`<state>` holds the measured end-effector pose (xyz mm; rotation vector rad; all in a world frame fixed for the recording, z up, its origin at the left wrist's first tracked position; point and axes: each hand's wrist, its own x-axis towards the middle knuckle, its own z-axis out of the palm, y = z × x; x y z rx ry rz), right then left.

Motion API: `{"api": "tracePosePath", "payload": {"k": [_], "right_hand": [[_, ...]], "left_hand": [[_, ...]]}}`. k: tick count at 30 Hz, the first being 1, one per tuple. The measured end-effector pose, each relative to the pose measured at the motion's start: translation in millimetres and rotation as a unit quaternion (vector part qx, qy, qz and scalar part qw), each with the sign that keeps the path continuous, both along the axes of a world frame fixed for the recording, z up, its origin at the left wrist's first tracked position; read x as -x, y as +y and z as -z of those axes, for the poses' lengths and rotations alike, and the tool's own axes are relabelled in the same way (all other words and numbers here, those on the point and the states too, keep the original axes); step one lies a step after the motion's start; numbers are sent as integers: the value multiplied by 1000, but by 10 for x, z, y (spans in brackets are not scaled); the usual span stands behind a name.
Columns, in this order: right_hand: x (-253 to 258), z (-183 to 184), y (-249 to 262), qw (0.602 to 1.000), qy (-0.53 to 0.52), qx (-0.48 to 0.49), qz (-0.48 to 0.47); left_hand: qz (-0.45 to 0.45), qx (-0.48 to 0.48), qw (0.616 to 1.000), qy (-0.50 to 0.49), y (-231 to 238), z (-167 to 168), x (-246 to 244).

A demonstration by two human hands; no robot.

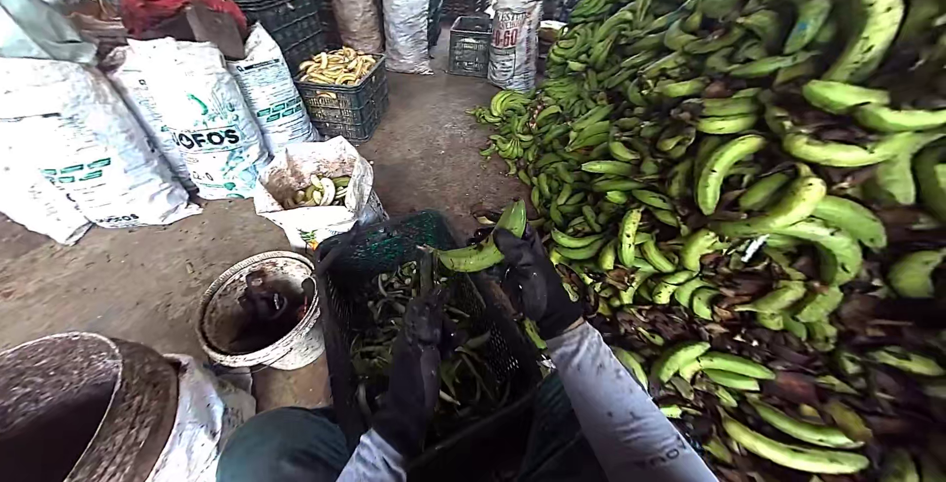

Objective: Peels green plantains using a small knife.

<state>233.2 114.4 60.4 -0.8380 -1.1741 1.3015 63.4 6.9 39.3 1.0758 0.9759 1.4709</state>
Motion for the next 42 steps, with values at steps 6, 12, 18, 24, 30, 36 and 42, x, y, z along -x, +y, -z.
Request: {"api": "tracePosePath", "payload": {"k": [6, 12, 18, 24, 30, 36, 42], "right_hand": [[-58, -17, 6, 997, 71, -1, -29], [-217, 59, 251, 986, 118, 53, -103], [-85, 207, 277, 968, 137, 194, -83], [111, 268, 204, 961, 144, 220, -86], [349, 376, -14, 955, 142, 210, -154], [95, 458, 141, 959, 186, 127, -173], [23, 453, 246, 999, 50, 13, -8]], "left_hand": [[21, 17, 998, -65, 42, -174, -128], [106, 222, 966, 75, 77, 440, 19], [84, -10, 884, 460, 288, -153, 299], [40, -54, 827, 558, 437, -66, 293], [-111, 55, 814, 568, 760, -30, 516], [-69, 47, 900, 428, 636, -155, 716], [122, -33, 922, 366, 275, -51, 310]]}}
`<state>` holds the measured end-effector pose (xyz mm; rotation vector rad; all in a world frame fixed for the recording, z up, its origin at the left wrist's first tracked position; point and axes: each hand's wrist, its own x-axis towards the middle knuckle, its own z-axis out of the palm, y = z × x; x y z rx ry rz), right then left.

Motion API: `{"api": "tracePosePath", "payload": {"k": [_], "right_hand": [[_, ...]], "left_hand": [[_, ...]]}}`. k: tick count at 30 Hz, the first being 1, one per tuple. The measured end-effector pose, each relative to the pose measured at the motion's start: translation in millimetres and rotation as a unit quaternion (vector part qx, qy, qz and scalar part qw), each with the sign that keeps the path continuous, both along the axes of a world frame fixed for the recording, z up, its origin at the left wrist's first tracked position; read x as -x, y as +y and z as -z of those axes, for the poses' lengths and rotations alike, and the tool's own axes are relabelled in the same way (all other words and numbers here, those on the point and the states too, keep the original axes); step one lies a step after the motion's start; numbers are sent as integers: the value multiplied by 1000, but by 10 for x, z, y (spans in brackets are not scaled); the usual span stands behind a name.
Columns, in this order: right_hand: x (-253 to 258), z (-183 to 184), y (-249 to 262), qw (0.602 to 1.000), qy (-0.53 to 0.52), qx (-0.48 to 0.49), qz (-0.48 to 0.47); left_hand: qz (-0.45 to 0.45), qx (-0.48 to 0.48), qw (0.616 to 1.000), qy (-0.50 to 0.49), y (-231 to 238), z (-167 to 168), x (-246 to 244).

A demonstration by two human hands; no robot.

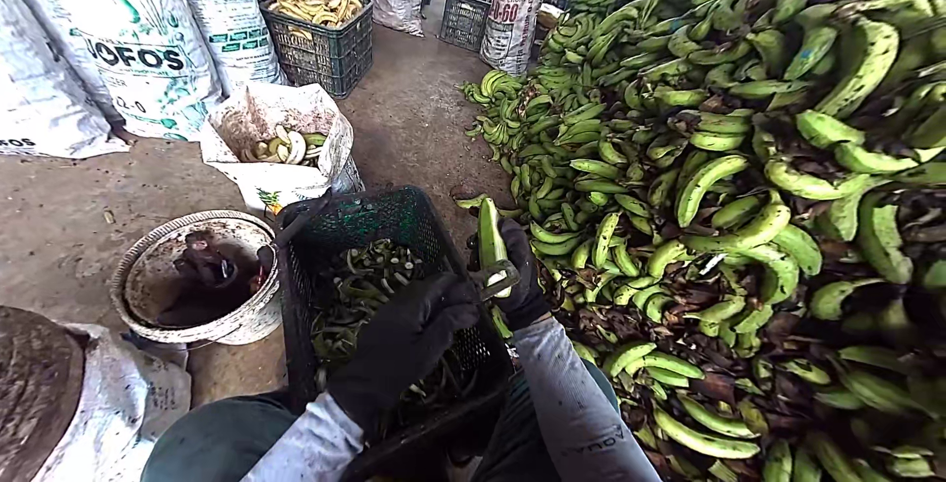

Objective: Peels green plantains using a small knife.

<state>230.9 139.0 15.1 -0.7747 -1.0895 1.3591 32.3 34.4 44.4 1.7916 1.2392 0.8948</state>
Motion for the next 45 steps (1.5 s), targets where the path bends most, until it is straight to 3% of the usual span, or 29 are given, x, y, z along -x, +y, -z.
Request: {"api": "tracePosePath", "payload": {"k": [3, 6, 10, 15, 18, 20, 22, 24, 26, 30, 33, 38, 40, 42, 45], "right_hand": [[82, 45, -84, 994, 62, 33, -78], [224, 50, -229, 975, 88, 115, -171], [249, -76, -314, 977, 48, 109, -176], [180, -44, -69, 998, -17, -42, 52], [202, -145, -8, 986, -26, -29, 162], [189, -131, -44, 991, -45, -20, 126], [165, -47, -116, 1000, -15, 7, -19], [178, -21, -223, 982, 32, 52, -180], [196, -71, -322, 966, 43, 70, -244], [175, -115, -297, 981, 25, 57, -184], [224, -117, -159, 999, 25, 18, -14], [408, -400, -141, 977, 163, 16, 134], [455, -471, -159, 974, 175, 24, 145], [437, -443, -192, 988, 96, 15, 120], [359, -373, -300, 999, -39, -15, -22]], "left_hand": [[-36, -44, 996, 74, 145, 89, 41], [-169, -82, 965, 181, 384, 136, 176], [-262, -38, 952, 156, 471, -23, 376], [-121, -5, 992, 27, 116, 15, 120], [-82, -81, 993, 30, -57, 138, -77], [-92, -98, 990, 45, -7, 165, -74], [-118, -88, 986, 80, 139, 181, 9], [-163, -61, 979, 104, 313, 185, 137], [-214, -30, 971, 102, 416, 137, 248], [-239, -9, 969, 60, 360, 40, 298], [-162, -23, 986, 27, 201, 72, 119], [-182, -188, 961, 88, -29, 185, -168], [-196, -194, 957, 94, -45, 177, -157], [-190, -166, 963, 97, -9, 146, -75], [-185, -123, 970, 101, 121, 117, 129]]}}
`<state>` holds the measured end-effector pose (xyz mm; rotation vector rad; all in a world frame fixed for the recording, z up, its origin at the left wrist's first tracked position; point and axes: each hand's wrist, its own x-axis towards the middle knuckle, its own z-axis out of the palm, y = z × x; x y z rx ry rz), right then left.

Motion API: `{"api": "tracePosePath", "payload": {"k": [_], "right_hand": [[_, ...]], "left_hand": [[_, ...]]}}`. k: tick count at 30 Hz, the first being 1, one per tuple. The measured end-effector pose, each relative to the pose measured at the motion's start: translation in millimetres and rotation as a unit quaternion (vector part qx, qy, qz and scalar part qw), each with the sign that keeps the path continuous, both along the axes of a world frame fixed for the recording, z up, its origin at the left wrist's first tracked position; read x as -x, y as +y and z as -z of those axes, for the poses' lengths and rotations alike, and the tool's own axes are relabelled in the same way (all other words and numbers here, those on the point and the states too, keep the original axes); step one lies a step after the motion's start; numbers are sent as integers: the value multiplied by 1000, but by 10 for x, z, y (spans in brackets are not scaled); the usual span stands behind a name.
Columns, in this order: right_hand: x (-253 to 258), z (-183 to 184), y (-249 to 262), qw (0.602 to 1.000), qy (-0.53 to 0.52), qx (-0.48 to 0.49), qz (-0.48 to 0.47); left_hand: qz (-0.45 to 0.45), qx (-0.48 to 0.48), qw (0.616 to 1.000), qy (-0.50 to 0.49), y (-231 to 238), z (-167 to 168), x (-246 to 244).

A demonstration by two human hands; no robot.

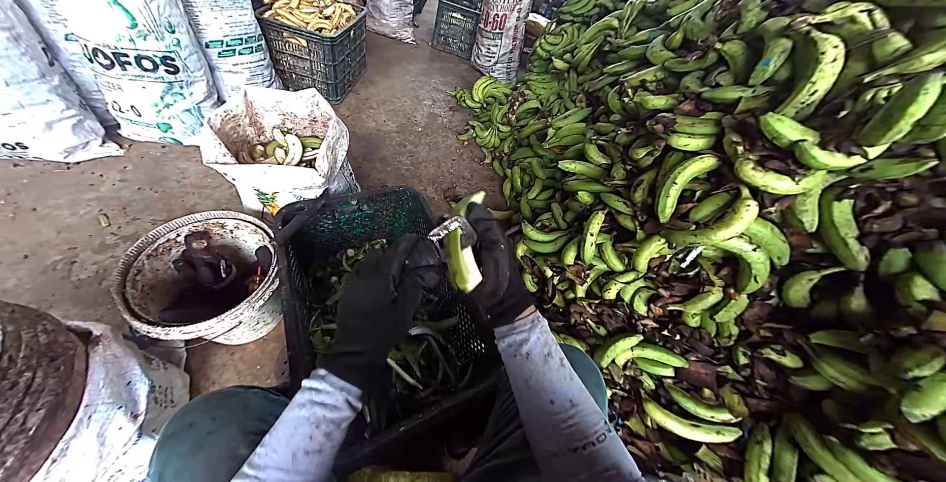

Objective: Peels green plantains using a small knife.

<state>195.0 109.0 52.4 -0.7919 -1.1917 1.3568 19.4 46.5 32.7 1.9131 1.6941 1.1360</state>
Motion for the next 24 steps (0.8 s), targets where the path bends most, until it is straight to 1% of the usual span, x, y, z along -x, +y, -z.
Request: {"api": "tracePosePath", "payload": {"k": [1, 2, 4, 6, 7, 8, 10, 12, 14, 16, 17, 19, 21, 23, 24], "right_hand": [[-36, 0, -60, 997, -37, -4, -71], [-53, -16, -120, 989, -59, 14, -136], [-72, -51, -221, 966, -122, 54, -220], [-105, -35, -275, 951, -180, 56, -246], [-113, -10, -279, 956, -170, 59, -233], [-116, 27, -270, 968, -128, 67, -207], [-126, 89, -193, 985, -7, 87, -150], [-96, 85, -89, 986, 113, 82, -89], [-81, 53, 21, 969, 227, 80, -64], [-69, -9, 82, 933, 342, 107, -41], [-64, -38, 101, 918, 379, 115, -23], [-43, -88, 112, 897, 424, 121, 13], [-47, -73, 114, 894, 429, 123, 26], [-52, -26, 87, 920, 373, 117, -11], [-57, 3, 66, 935, 336, 105, -49]], "left_hand": [[-1, 10, 1000, -1, 43, -12, 78], [-4, 22, 1000, -1, 81, -29, 153], [-23, 44, 999, 2, 145, -38, 258], [-46, 63, 997, -2, 185, -29, 311], [-49, 63, 997, -4, 190, -31, 312], [-45, 62, 997, -9, 172, -45, 289], [-8, 62, 998, -22, 102, -66, 207], [28, 28, 999, -24, 48, 14, 89], [48, -35, 998, -9, 8, 102, -26], [42, -100, 994, -3, -34, 146, -100], [31, -128, 991, 4, -55, 151, -119], [7, -163, 986, 28, -90, 158, -127], [-2, -172, 984, 45, -108, 154, -132], [-1, -144, 989, 40, -93, 140, -123], [1, -119, 992, 34, -72, 125, -108]]}}
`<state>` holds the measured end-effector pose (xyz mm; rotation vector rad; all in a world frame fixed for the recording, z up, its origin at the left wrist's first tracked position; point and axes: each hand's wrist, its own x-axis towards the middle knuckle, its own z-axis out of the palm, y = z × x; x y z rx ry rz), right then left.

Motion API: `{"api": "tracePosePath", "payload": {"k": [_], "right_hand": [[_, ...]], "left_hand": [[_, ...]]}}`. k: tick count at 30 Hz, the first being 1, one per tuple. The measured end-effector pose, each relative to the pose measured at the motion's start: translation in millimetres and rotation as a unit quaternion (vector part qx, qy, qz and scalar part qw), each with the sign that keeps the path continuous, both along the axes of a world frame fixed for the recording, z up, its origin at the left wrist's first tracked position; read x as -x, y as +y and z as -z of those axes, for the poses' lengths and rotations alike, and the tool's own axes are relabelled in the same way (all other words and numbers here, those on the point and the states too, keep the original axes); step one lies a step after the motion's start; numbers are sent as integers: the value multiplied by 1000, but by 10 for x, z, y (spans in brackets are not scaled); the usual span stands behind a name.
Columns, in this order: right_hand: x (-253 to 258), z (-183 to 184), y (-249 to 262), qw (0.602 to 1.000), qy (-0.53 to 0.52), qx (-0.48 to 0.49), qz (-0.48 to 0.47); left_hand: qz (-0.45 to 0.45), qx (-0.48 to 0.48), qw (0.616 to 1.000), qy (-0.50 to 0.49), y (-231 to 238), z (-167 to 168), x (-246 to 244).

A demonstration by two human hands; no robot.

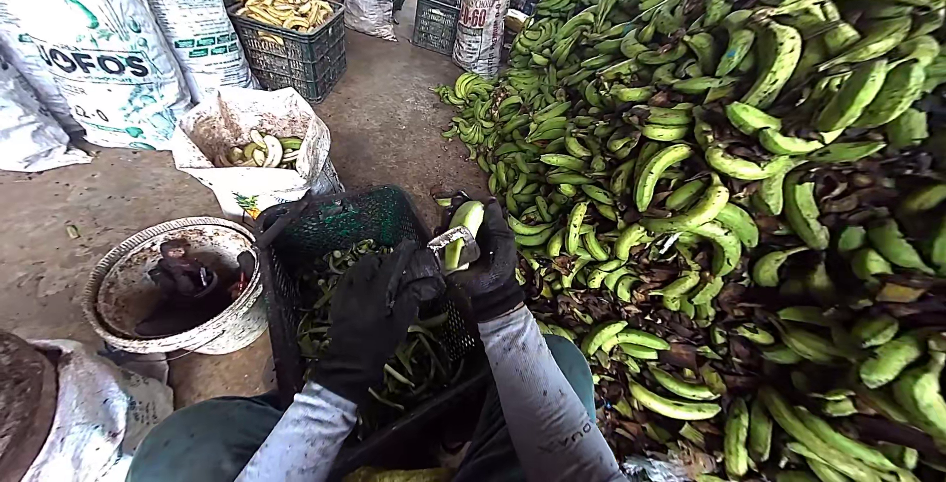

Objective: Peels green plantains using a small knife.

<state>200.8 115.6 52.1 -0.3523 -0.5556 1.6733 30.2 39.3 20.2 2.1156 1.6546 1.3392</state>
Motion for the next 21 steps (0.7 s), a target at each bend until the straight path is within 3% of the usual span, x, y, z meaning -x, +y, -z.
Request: {"api": "tracePosePath", "payload": {"k": [3, 7, 11, 13, 15, 18, 21], "right_hand": [[-20, 46, -84, 993, -95, -45, -52], [-2, 0, -147, 966, -258, -7, 24], [-106, 8, -184, 887, -428, -156, -74], [-107, -16, -220, 854, -480, -165, -118], [-130, 32, -237, 870, -458, -138, -124], [-195, 209, -154, 948, -305, -27, -88], [-292, 291, -34, 983, -145, 95, -59]], "left_hand": [[-2, 55, 998, -5, 46, -24, 54], [-17, 27, 999, 42, 47, 52, 27], [-26, 134, 991, -18, 108, -83, 107], [-35, 203, 977, -51, 141, -187, 180], [-37, 240, 967, -80, 155, -231, 231], [-9, 248, 965, -82, 148, -169, 221], [38, 171, 984, 19, 114, 18, 100]]}}
